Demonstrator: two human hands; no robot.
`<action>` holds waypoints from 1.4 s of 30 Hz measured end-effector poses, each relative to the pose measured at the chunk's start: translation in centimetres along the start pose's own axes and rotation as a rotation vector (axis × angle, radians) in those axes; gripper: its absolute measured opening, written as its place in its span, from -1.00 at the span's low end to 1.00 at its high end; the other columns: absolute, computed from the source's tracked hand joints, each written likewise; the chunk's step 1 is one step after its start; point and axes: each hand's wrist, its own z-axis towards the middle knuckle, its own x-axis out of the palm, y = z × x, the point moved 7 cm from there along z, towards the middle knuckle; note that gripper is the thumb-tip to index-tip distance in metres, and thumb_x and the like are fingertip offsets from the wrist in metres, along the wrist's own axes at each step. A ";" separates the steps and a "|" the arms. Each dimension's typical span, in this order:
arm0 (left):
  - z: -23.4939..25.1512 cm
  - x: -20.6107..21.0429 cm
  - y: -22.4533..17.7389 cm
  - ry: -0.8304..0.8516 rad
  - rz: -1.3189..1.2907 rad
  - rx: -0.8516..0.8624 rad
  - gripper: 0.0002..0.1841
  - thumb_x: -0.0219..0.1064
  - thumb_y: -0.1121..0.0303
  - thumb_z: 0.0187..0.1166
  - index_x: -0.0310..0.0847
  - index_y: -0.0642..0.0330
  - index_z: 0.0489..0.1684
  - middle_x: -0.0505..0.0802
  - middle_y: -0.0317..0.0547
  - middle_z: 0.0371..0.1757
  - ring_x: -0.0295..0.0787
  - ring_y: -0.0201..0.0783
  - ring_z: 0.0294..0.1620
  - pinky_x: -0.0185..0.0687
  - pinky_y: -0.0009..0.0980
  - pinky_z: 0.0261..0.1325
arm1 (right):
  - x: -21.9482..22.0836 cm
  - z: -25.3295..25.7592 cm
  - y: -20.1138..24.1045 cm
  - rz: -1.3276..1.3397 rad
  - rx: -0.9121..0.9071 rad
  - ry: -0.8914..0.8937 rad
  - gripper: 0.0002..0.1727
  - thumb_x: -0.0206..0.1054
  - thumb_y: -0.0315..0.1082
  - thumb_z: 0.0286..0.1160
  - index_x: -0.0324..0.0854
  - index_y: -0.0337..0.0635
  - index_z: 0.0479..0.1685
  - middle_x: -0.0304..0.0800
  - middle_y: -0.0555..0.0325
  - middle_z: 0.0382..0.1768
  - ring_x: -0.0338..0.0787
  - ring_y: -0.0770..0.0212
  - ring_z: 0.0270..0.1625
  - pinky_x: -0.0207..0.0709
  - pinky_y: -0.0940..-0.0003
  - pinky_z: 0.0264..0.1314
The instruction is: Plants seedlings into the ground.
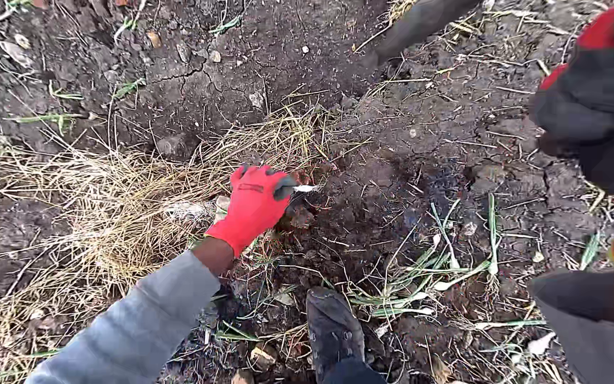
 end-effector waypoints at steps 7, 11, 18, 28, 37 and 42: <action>9.6 3.5 -8.0 0.281 0.354 0.099 -0.66 0.50 0.13 0.33 0.82 0.13 -0.05 0.84 0.16 0.14 0.63 0.28 0.40 0.11 0.45 0.62 | 3.1 -2.1 -19.6 -0.467 0.459 -0.163 -0.54 0.07 0.04 0.80 0.63 -0.17 -0.17 0.57 0.13 -0.54 0.61 0.18 -0.54 0.55 0.08 -0.46; 8.9 11.1 -7.5 0.480 0.204 0.200 -0.64 0.41 0.24 0.55 0.76 0.15 0.26 0.75 0.24 0.37 0.54 0.30 0.54 0.30 0.37 0.58 | -1.6 -8.9 -10.8 -0.195 0.370 -0.325 -0.69 0.07 0.04 0.75 0.53 0.06 -0.18 0.35 0.37 -0.71 0.34 0.38 -0.81 0.35 0.40 -0.82; 0.4 1.9 -6.5 0.021 0.100 0.099 -0.59 0.29 0.14 0.70 0.69 0.13 0.41 0.73 0.27 0.42 0.62 0.32 0.48 0.40 0.38 0.52 | -3.1 -15.5 -15.2 -0.289 0.480 -0.338 -0.63 0.19 -0.04 0.68 0.67 -0.07 0.21 0.70 0.19 -0.44 0.65 0.29 -0.54 0.57 0.25 -0.55; -11.0 17.4 -22.4 0.676 0.091 0.178 -0.30 0.44 0.21 0.57 0.34 -0.03 0.78 0.39 0.33 0.73 0.65 0.31 0.42 0.69 0.18 0.31 | -5.7 -36.8 -6.2 -0.181 0.543 -0.677 -0.48 0.21 0.15 0.65 0.60 -0.02 0.36 0.73 0.43 -0.35 0.62 0.51 -0.50 0.61 0.45 -0.47; -2.1 7.5 -31.0 0.309 -0.120 0.425 -0.63 0.40 0.28 0.60 0.73 0.17 0.33 0.85 0.18 0.13 0.82 0.13 0.17 0.69 0.17 0.26 | -1.3 -42.8 -15.0 -0.367 0.697 -0.797 -0.31 0.28 0.26 0.38 0.72 -0.15 0.23 0.88 0.19 -0.11 0.84 0.38 -0.06 0.73 0.19 0.06; 2.8 1.9 -40.4 0.146 -0.076 0.542 -0.37 0.42 0.05 0.61 0.50 0.10 0.64 0.65 0.21 0.51 0.62 0.09 0.51 0.55 0.07 0.51 | -0.9 -42.6 -15.3 -0.360 0.661 -0.821 -0.31 0.26 0.29 0.39 0.73 -0.10 0.22 0.88 0.24 -0.17 0.84 0.38 -0.12 0.74 0.18 -0.04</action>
